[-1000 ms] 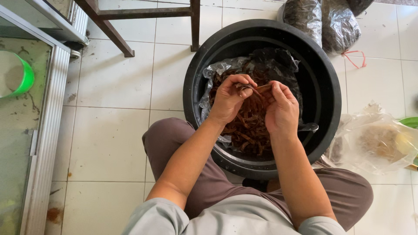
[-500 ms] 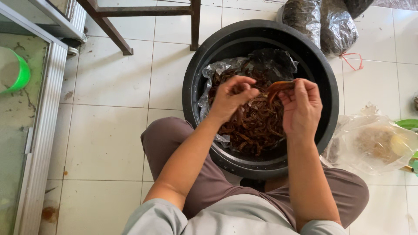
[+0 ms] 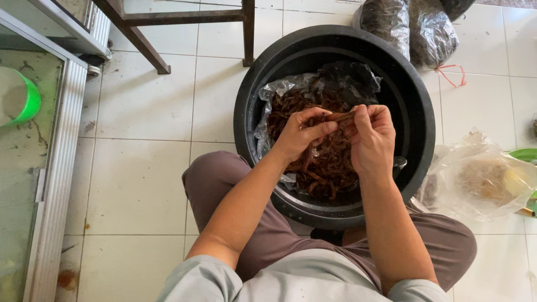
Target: The person sorts through dark brown, strip-like food items in a large black basin, picking them up by hand and placing some into a clear plastic bag.
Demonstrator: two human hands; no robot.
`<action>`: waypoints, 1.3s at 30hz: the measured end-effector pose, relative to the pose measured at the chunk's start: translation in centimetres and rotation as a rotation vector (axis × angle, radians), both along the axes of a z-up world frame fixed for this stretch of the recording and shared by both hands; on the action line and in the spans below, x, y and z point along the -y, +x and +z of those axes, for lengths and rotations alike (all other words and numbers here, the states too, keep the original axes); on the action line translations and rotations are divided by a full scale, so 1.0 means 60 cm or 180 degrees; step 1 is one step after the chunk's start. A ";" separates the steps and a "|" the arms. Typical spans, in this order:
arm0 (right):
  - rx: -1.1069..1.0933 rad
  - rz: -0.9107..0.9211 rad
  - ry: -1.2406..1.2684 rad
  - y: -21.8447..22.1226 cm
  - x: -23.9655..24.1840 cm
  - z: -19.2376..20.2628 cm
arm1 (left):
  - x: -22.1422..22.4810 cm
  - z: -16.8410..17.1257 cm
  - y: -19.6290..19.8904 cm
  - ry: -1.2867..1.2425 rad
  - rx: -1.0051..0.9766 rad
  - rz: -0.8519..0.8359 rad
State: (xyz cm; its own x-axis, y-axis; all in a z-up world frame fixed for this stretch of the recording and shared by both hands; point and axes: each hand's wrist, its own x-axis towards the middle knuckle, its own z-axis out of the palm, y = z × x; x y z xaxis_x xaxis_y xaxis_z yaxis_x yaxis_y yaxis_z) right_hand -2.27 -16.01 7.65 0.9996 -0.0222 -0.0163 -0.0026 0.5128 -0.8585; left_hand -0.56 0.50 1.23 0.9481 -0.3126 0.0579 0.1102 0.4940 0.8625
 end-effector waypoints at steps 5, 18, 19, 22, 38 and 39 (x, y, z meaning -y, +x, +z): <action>0.0417 -0.0419 -0.1919 -0.008 0.002 0.009 | -0.012 0.001 -0.001 -0.0253 -0.0240 -0.0105; -0.0144 0.0172 -0.3165 -0.011 0.019 -0.014 | -0.017 -0.027 0.024 -0.1169 -0.0873 0.0217; 0.0015 0.0289 -0.2866 -0.017 0.002 -0.017 | -0.010 -0.023 0.021 -0.1058 -0.0921 0.0046; 0.0233 0.0171 -0.3336 -0.015 -0.031 -0.021 | 0.002 -0.014 0.007 -0.0871 -0.1265 -0.0122; 0.0534 0.0056 -0.4054 -0.023 0.000 -0.037 | 0.006 -0.046 0.022 -0.1311 -0.1157 -0.0239; 0.0830 -0.0002 -0.4106 -0.028 -0.016 -0.034 | 0.007 -0.048 0.020 -0.1304 -0.1167 -0.0242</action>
